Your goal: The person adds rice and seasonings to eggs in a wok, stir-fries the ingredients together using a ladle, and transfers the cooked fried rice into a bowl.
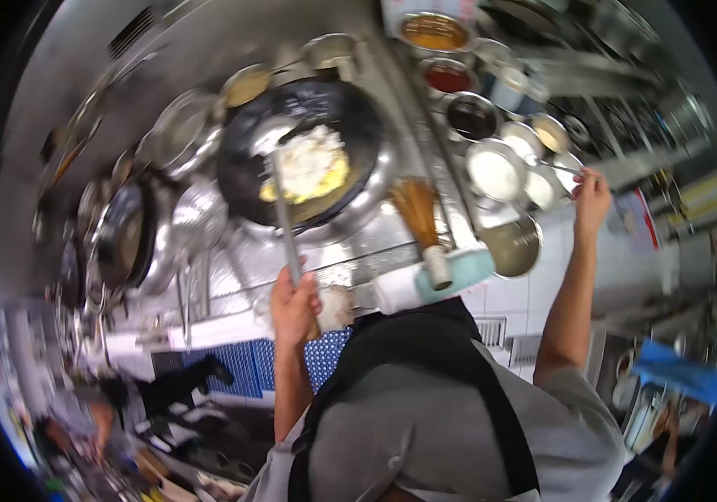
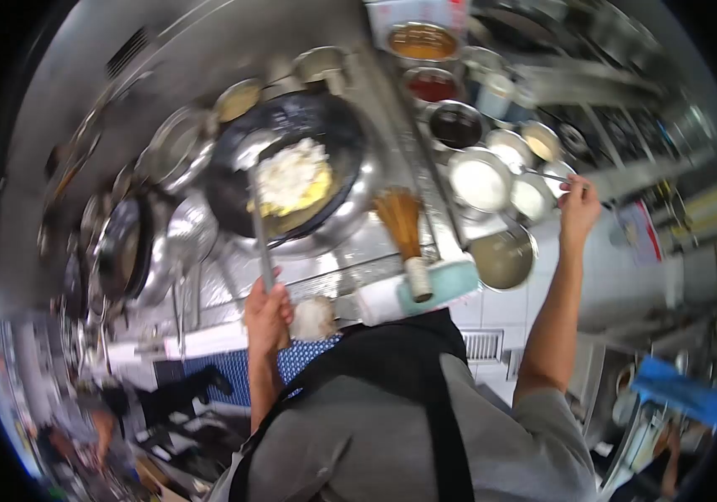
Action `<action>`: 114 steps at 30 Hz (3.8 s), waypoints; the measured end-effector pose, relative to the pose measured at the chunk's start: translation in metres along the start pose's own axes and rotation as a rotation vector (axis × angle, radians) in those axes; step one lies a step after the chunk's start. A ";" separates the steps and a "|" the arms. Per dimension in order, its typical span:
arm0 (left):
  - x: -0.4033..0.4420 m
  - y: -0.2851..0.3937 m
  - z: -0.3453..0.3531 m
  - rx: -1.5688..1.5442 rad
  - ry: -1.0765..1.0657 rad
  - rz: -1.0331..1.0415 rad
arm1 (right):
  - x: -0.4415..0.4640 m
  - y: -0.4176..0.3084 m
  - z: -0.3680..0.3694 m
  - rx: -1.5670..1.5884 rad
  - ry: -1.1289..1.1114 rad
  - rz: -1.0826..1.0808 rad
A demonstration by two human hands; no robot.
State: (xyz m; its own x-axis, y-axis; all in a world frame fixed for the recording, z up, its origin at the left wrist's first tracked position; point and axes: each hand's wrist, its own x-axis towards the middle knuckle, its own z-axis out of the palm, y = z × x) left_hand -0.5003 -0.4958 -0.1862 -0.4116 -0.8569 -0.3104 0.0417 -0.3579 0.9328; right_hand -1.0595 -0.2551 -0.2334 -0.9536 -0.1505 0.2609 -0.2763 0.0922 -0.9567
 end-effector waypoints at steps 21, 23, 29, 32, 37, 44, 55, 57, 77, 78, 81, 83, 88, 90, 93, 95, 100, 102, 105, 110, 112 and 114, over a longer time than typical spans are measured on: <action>0.030 -0.027 0.044 0.055 0.095 -0.030 | 0.103 0.053 0.008 -0.179 0.178 -0.068; 0.035 -0.032 0.052 0.048 0.092 -0.053 | 0.115 0.073 0.009 -0.231 0.154 -0.051; 0.045 -0.025 0.083 0.081 0.089 -0.072 | 0.138 0.100 0.024 -0.380 0.084 -0.063; 0.045 -0.023 0.094 0.103 0.093 -0.059 | 0.144 0.107 0.031 -0.397 0.062 -0.005; 0.044 -0.022 0.099 0.127 0.074 -0.048 | 0.145 0.111 0.036 -0.332 0.051 0.041; 0.038 -0.025 0.093 0.154 0.080 -0.037 | 0.142 0.116 0.037 -0.318 0.048 0.076; 0.027 -0.030 0.078 0.132 0.108 -0.038 | 0.146 0.139 0.025 -0.234 0.113 0.152; 0.025 -0.032 0.075 0.122 0.110 -0.034 | 0.146 0.136 0.014 -0.226 0.135 0.116; 0.038 -0.034 0.044 0.021 0.173 0.049 | 0.015 -0.135 0.142 -0.155 -0.240 -0.430; 0.037 -0.033 0.045 0.016 0.174 0.050 | 0.030 -0.118 0.123 -0.165 -0.191 -0.407; 0.027 -0.033 0.042 0.090 0.214 0.040 | 0.070 -0.059 0.052 -0.276 -0.090 -0.260; 0.021 -0.037 0.032 0.194 0.222 0.031 | 0.094 -0.006 -0.002 -0.422 -0.024 -0.168; 0.024 -0.040 0.038 0.147 0.212 0.026 | 0.087 0.040 -0.058 -0.525 0.070 -0.104; 0.026 -0.035 0.048 0.111 0.195 0.009 | 0.085 0.049 -0.056 -0.495 0.079 -0.062; 0.030 -0.031 0.055 0.108 0.177 -0.006 | 0.080 0.050 -0.047 -0.488 0.101 -0.019; 0.031 -0.030 0.061 0.114 0.164 -0.007 | 0.079 0.045 -0.047 -0.518 0.103 -0.001; 0.032 -0.031 0.067 0.154 0.144 0.004 | 0.084 0.071 -0.049 -0.480 0.082 -0.008; 0.031 -0.031 0.068 0.165 0.132 0.011 | 0.081 0.066 -0.048 -0.464 0.074 0.032; 0.031 -0.033 0.066 0.167 0.123 0.015 | 0.077 0.066 -0.049 -0.435 0.055 0.068; 0.030 -0.035 0.063 0.131 0.138 -0.012 | 0.078 0.096 -0.058 -0.267 0.118 0.170; 0.029 -0.036 0.058 0.140 0.135 -0.011 | 0.080 0.104 -0.069 -0.242 0.157 0.187; 0.027 -0.039 0.052 0.131 0.138 -0.008 | 0.085 0.106 -0.079 -0.261 0.185 0.203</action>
State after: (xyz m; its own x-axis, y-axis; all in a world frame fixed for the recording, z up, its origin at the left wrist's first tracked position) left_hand -0.5600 -0.4857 -0.2212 -0.2824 -0.9000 -0.3321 -0.0834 -0.3218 0.9431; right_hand -1.1791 -0.1803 -0.3023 -0.9909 0.0751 0.1114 -0.0781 0.3530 -0.9324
